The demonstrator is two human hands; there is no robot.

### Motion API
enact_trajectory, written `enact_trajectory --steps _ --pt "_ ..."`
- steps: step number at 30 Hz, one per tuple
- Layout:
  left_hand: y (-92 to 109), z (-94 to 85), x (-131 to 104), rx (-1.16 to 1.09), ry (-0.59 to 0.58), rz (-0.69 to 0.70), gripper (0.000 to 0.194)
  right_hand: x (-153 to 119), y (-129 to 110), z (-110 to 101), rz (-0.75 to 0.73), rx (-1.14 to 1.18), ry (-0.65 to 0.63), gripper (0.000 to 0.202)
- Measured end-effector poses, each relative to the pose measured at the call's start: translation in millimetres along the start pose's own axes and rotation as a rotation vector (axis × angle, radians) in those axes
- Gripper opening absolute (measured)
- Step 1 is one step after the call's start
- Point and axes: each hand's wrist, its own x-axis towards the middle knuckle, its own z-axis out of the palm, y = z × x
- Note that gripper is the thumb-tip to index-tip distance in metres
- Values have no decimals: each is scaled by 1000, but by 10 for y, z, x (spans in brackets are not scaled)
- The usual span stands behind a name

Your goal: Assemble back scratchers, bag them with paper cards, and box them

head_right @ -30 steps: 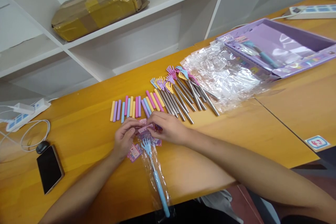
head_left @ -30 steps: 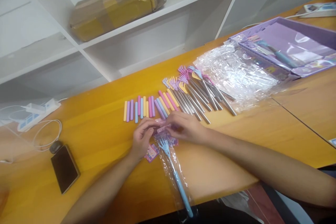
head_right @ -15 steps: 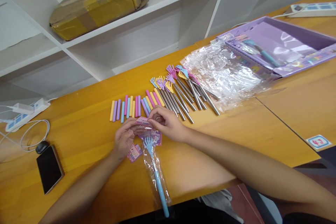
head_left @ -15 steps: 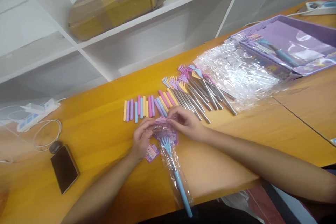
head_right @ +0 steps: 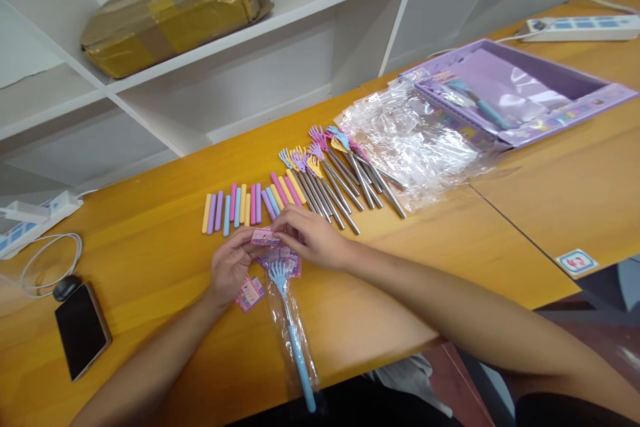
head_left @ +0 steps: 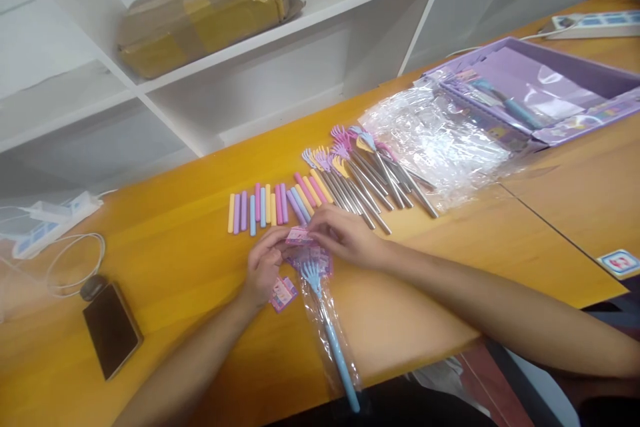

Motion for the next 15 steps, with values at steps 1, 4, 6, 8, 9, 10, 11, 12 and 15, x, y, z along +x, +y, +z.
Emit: enact_trajectory --steps 1,4,6,8,9,10,11,12,15 --pt "9 7 3 -10 0 -5 35 2 0 -5 -22 -16 -9 15" --pt "30 26 12 -19 -9 -13 36 3 -1 -16 -66 -43 -17 27" --pt "30 26 15 0 -21 -24 37 0 -2 -18 -89 -68 -19 33" --pt "15 12 13 16 -35 -24 38 -4 -2 -16 -111 -101 -26 34" --pt "3 1 10 21 -41 -19 38 -8 -1 -14 -118 -119 -32 34" --pt "-10 -10 7 24 -48 -10 38 -11 -1 -11 -120 -136 -38 33" --pt "-22 -20 4 29 -54 -2 39 -15 -1 -9 -121 -152 -45 32" --pt "-32 -28 2 35 -59 5 39 -19 -1 -7 -122 -167 -55 30" --pt "-43 -34 -2 42 -67 11 40 -30 -2 -5 -131 -204 -73 26"
